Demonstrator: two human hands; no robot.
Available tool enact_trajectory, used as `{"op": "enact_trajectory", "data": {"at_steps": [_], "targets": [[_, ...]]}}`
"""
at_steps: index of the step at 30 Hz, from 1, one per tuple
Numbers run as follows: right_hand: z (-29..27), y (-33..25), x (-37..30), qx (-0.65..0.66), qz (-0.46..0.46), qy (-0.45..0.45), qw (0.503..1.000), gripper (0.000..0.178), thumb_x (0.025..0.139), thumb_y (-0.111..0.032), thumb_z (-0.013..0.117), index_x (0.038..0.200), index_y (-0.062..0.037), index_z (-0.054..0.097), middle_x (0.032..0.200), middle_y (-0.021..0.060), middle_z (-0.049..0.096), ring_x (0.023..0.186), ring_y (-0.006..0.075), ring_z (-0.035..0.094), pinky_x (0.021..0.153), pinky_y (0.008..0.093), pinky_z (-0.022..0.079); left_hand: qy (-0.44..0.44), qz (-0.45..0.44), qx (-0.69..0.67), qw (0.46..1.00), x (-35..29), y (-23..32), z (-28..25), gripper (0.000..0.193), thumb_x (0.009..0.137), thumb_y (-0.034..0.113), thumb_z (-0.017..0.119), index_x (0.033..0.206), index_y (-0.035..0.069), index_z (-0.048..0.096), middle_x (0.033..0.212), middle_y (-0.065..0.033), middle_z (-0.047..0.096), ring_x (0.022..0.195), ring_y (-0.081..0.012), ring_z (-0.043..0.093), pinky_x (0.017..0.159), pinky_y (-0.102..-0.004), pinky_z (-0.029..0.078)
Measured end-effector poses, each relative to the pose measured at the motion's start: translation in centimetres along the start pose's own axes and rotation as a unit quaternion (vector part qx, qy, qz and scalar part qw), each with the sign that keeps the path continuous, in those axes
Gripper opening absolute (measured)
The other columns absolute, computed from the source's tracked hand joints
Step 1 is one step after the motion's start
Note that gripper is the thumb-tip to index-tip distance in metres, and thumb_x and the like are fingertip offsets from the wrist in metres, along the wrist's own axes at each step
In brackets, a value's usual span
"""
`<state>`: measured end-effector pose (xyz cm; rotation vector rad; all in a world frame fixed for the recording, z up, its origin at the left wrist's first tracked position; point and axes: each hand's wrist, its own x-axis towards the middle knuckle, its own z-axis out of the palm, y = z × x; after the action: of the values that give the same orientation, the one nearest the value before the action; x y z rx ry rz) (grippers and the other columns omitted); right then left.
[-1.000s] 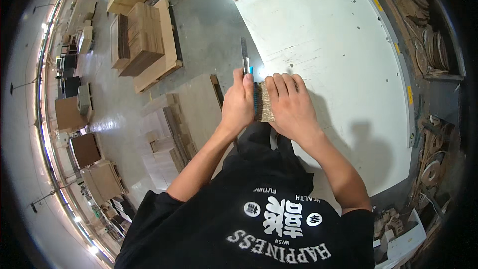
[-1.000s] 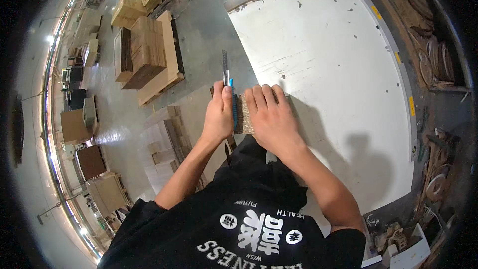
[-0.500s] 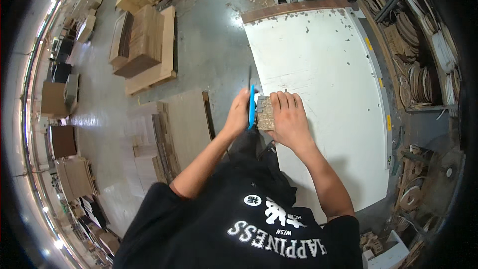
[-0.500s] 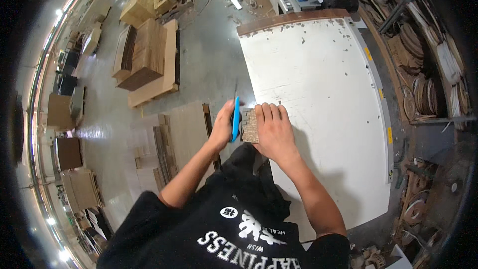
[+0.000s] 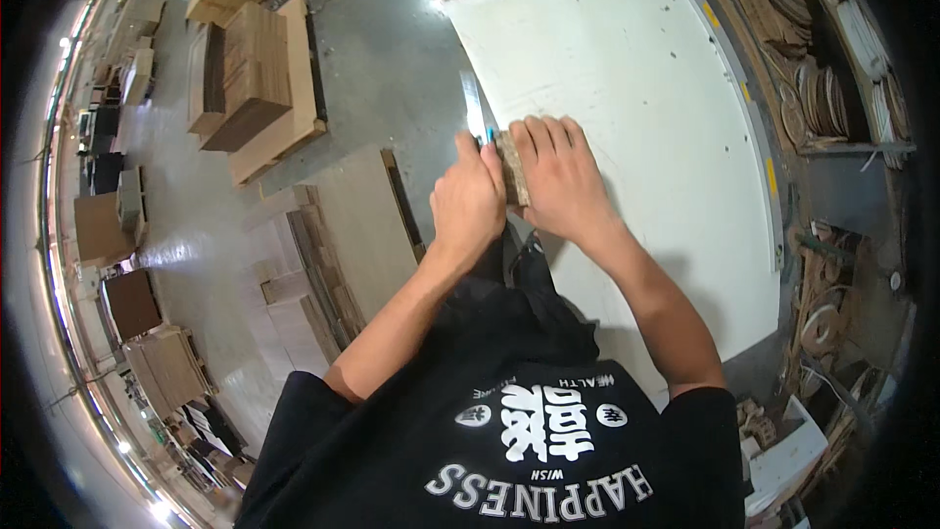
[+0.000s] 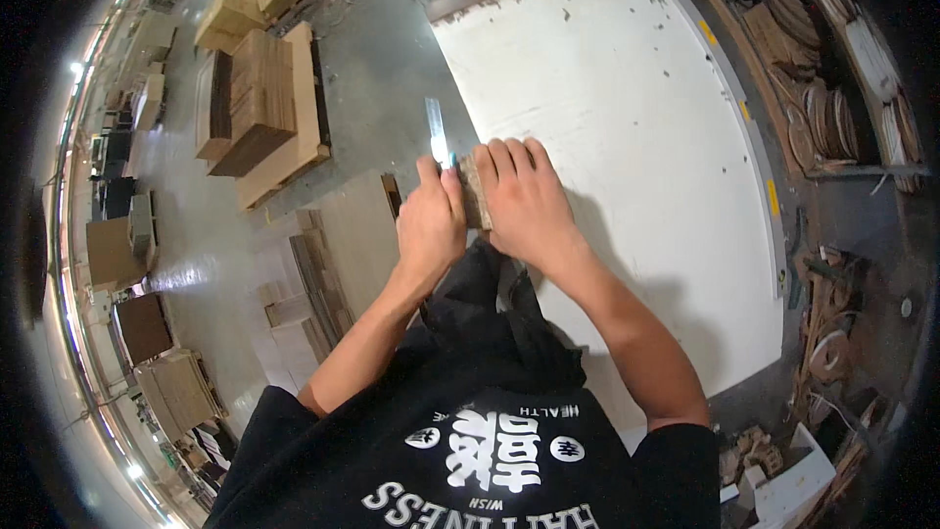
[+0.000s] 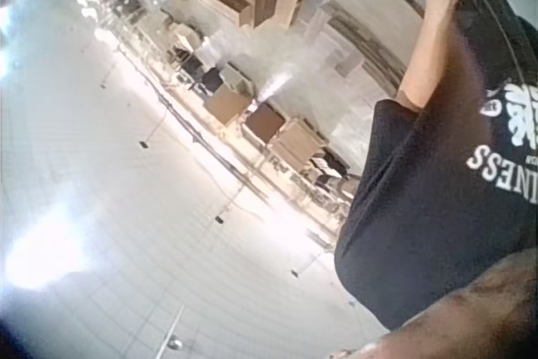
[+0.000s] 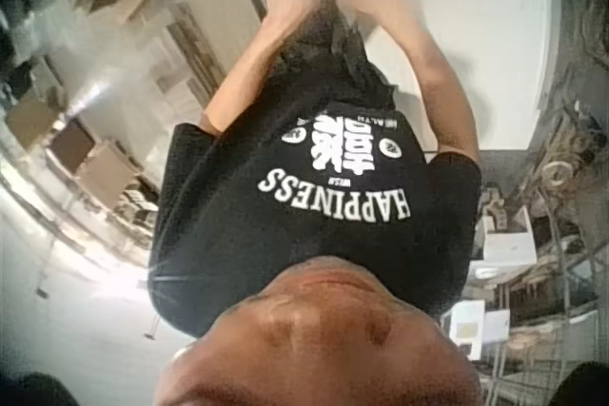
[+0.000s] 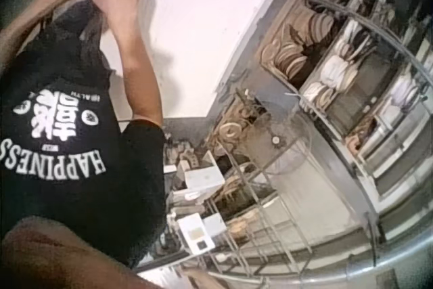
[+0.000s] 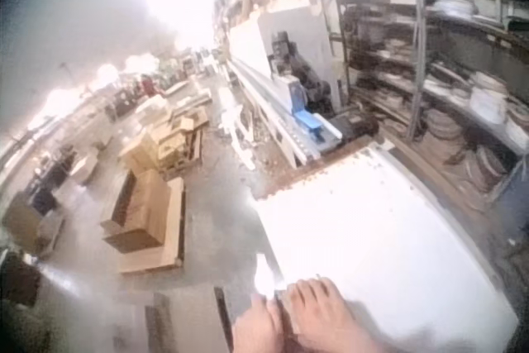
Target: The recorder prepares and stacks wood panels, using a utility knife to trim excess material from the edges.
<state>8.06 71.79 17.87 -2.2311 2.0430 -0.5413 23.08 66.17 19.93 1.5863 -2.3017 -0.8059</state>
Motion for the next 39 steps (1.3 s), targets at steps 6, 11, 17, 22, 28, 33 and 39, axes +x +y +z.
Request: {"op": "enact_trajectory", "data": {"at_steps": [6, 11, 17, 22, 28, 33, 39], "targets": [[0.0, -0.4, -0.2, 0.004, -0.004, 0.015, 1.000, 0.096, 0.060, -0.031, 0.096, 0.138, 0.0017, 0.050, 0.129, 0.0153, 0.058, 0.126, 0.0302, 0.055, 0.115, 0.0455, 0.038, -0.013, 0.041, -0.132, 0.990, 0.9, -5.0, 1.5, 0.035, 0.114, 0.030, 0.041, 0.128, -0.002, 0.048, 0.091, -0.0266, 0.069, 0.081, -0.0443, 0.069, 0.074, -0.0555, 0.054], [0.1, -0.7, -0.8, -0.001, 0.005, 0.004, 1.000, 0.098, 0.060, -0.033, 0.096, 0.139, 0.0009, 0.049, 0.130, 0.0153, 0.059, 0.128, 0.0305, 0.055, 0.116, 0.0453, 0.038, -0.095, -0.067, -0.415, 0.902, -3.2, -7.6, -1.1, 0.040, 0.114, 0.027, 0.043, 0.145, 0.003, 0.052, 0.097, -0.0134, 0.064, 0.087, -0.0259, 0.068, 0.083, -0.0415, 0.055], [0.0, -0.4, -0.6, -0.022, 0.000, 0.006, 1.000, 0.097, 0.061, -0.034, 0.096, 0.139, 0.0007, 0.049, 0.130, 0.0156, 0.059, 0.127, 0.0310, 0.055, 0.116, 0.0449, 0.038, -0.023, 0.099, 0.013, 0.995, -10.0, -4.6, -2.7, 0.048, 0.110, 0.025, 0.055, 0.157, 0.012, 0.047, 0.102, -0.0173, 0.064, 0.083, -0.0370, 0.067, 0.075, -0.0458, 0.056], [0.2, -0.5, -0.5, -0.023, -0.010, 0.027, 0.999, 0.097, 0.061, -0.035, 0.095, 0.139, 0.0011, 0.049, 0.129, 0.0164, 0.060, 0.127, 0.0318, 0.056, 0.115, 0.0454, 0.039, -0.066, 0.064, 0.083, 0.992, -11.2, -4.8, -1.9, 0.054, 0.110, 0.025, 0.056, 0.161, 0.017, 0.044, 0.098, -0.0161, 0.061, 0.081, -0.0389, 0.067, 0.068, -0.0493, 0.055], [0.6, -0.4, -0.7, -0.035, -0.003, 0.009, 0.999, 0.097, 0.062, -0.036, 0.094, 0.139, 0.0012, 0.049, 0.132, 0.0169, 0.060, 0.129, 0.0326, 0.055, 0.115, 0.0465, 0.039, -0.081, 0.083, 0.095, 0.989, -11.1, -4.8, -1.9, 0.053, 0.110, 0.026, 0.055, 0.161, 0.019, 0.045, 0.096, -0.0150, 0.061, 0.080, -0.0379, 0.067, 0.066, -0.0490, 0.055], [0.6, -0.4, -0.8, -0.028, -0.004, 0.011, 1.000, 0.099, 0.063, -0.036, 0.095, 0.141, 0.0016, 0.047, 0.134, 0.0170, 0.059, 0.129, 0.0325, 0.054, 0.116, 0.0468, 0.038, -0.047, 0.067, 0.097, 0.992, -10.8, -4.8, -1.9, 0.051, 0.110, 0.026, 0.055, 0.160, 0.019, 0.046, 0.097, -0.0150, 0.063, 0.081, -0.0375, 0.068, 0.066, -0.0494, 0.055], [0.6, -0.1, -0.9, -0.013, -0.024, 0.028, 0.999, 0.120, 0.065, -0.042, 0.095, 0.158, 0.0037, 0.034, 0.132, 0.0172, 0.058, 0.126, 0.0325, 0.055, 0.114, 0.0471, 0.038, -0.053, 0.064, 0.130, 0.988, -10.9, -4.9, -1.9, 0.052, 0.109, 0.026, 0.056, 0.159, 0.021, 0.046, 0.098, -0.0154, 0.064, 0.079, -0.0381, 0.069, 0.065, -0.0494, 0.055]]}}
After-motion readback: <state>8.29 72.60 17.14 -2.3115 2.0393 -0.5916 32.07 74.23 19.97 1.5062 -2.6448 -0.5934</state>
